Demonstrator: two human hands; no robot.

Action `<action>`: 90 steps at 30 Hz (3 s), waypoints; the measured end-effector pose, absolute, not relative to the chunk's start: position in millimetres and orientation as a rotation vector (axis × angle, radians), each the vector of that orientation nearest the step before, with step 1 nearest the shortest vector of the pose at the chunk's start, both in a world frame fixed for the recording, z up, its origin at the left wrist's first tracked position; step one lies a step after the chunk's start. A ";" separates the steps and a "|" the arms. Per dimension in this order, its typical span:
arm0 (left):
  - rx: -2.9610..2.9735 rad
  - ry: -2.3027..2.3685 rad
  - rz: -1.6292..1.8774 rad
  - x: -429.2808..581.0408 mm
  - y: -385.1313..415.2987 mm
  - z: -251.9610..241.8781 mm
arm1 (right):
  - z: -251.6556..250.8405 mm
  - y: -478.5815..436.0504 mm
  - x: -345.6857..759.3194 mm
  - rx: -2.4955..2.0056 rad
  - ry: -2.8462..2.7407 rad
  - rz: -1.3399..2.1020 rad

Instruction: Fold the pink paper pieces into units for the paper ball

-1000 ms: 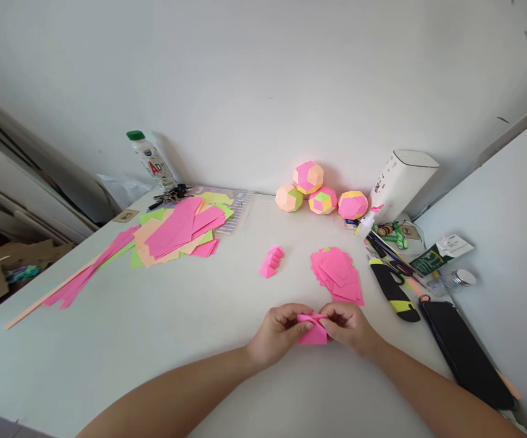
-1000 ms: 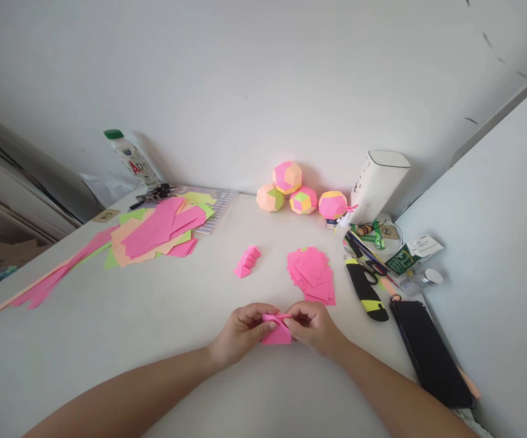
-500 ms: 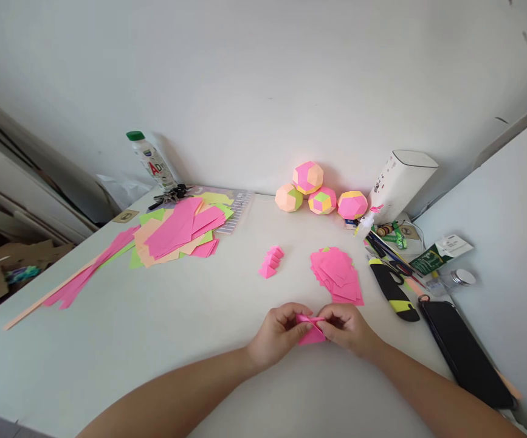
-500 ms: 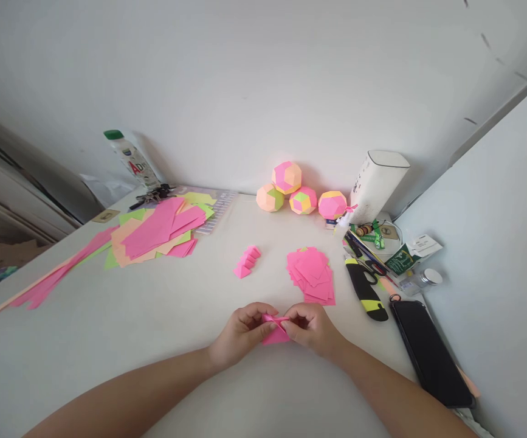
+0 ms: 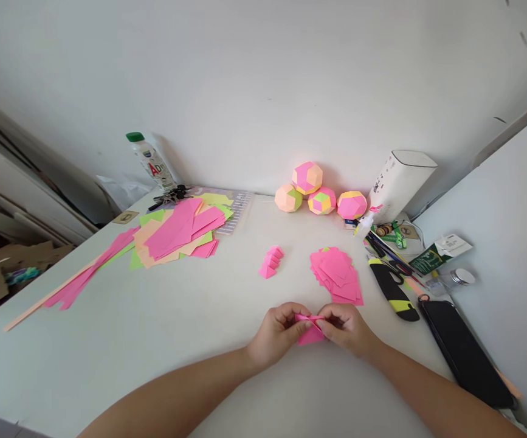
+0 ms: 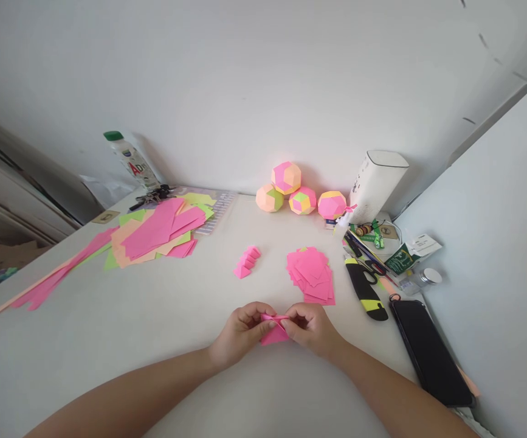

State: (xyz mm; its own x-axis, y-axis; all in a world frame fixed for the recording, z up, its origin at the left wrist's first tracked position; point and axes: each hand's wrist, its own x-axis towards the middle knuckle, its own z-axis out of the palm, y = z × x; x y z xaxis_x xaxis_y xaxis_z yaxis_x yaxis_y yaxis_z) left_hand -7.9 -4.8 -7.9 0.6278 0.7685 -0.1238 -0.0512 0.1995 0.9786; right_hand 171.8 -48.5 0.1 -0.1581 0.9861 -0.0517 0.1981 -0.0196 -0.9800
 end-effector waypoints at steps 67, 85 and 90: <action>1.327 0.703 0.624 -11.8 0.8 -3.4 | -3.8 -42.1 167.6 -1.346 -1.425 1.246; 1.286 0.701 0.622 -6.4 1.1 -5.5 | -4.5 -42.6 171.5 -1.322 -1.378 1.277; 1.246 0.730 0.631 -3.3 -0.9 -1.8 | -4.9 -42.3 171.9 -1.330 -1.313 1.290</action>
State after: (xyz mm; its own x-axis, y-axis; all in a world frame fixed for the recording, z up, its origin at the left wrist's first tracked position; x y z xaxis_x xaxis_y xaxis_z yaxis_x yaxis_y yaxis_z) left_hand -3.3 -0.9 -1.8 0.6236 0.7683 -0.1448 -0.0321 0.2102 0.9771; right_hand 171.9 -42.3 -4.9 -0.0804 0.9912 -0.1049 0.1223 -0.0946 -0.9880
